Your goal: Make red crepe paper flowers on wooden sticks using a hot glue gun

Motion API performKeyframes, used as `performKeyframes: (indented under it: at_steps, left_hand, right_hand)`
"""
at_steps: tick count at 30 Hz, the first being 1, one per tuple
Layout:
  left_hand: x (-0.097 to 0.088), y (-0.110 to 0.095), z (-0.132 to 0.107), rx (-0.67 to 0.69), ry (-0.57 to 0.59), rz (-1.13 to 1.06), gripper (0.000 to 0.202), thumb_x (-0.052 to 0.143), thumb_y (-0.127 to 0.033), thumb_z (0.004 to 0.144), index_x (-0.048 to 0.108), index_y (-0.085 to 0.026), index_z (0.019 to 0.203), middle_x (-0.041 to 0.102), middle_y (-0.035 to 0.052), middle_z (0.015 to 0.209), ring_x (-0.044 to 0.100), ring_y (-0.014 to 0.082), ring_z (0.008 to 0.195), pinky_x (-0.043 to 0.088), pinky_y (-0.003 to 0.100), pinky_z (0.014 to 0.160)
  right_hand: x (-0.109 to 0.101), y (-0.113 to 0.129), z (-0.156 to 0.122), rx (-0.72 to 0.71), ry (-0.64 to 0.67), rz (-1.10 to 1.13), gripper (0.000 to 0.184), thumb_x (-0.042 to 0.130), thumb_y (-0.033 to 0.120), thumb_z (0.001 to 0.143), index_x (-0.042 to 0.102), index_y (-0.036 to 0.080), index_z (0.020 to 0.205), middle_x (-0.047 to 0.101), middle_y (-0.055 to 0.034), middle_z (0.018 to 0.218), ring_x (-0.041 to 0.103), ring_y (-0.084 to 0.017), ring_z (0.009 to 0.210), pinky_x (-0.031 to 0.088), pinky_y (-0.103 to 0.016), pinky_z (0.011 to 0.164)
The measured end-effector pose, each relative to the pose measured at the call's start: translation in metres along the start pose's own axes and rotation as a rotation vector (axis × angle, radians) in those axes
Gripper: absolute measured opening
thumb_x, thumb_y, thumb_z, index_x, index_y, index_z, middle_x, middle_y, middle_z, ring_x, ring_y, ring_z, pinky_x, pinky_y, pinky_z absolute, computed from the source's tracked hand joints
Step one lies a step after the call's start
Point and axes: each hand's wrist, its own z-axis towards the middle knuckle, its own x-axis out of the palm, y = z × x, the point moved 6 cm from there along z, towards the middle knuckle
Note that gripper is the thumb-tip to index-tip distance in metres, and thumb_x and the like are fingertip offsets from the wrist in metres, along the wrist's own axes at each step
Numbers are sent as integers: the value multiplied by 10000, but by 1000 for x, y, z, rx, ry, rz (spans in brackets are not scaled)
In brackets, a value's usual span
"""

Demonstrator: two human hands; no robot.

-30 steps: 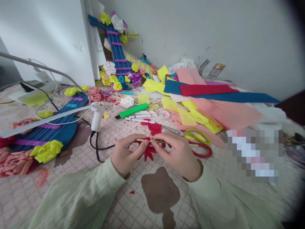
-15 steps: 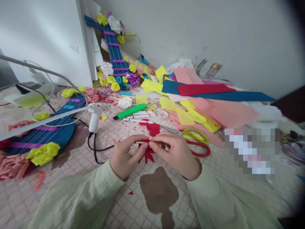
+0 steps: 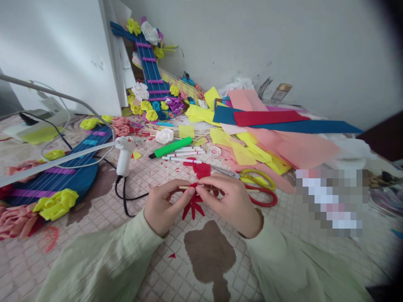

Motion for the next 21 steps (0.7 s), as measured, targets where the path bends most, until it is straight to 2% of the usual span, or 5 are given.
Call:
performKeyframes:
  at_steps: [3, 7, 13, 21]
  left_hand:
    - [-1, -1, 0, 10, -7, 25, 111, 585, -213, 778, 661, -147, 825, 719, 58, 775, 658, 155, 677, 540, 255, 642]
    - [-1, -4, -1, 47, -11, 65, 94, 591, -201, 767, 661, -155, 808, 723, 55, 777, 660, 161, 686, 543, 259, 648]
    - [-3, -8, -1, 64, -31, 85, 88, 597, -187, 752, 664, -149, 794, 723, 49, 752, 662, 153, 655, 542, 248, 633]
    - [-1, -1, -1, -2, -12, 37, 114, 599, -191, 753, 669, -137, 825, 725, 63, 762, 667, 161, 677, 542, 249, 641]
  right_hand:
    - [2, 1, 0, -6, 27, 1, 155, 523, 238, 834, 660, 166, 831, 609, -15, 699, 525, -114, 606, 417, -246, 577]
    - [4, 2, 0, -21, 65, 0, 211, 485, 247, 864, 657, 173, 768, 605, -23, 717, 541, -120, 650, 425, -252, 617]
    - [5, 1, 0, -13, 88, -11, 221, 480, 243, 869, 654, 167, 756, 587, -20, 701, 523, -113, 631, 405, -245, 588]
    - [1, 0, 2, 9, -12, -5, 126, 562, 216, 802, 670, 163, 764, 625, -23, 709, 546, -116, 613, 434, -244, 577]
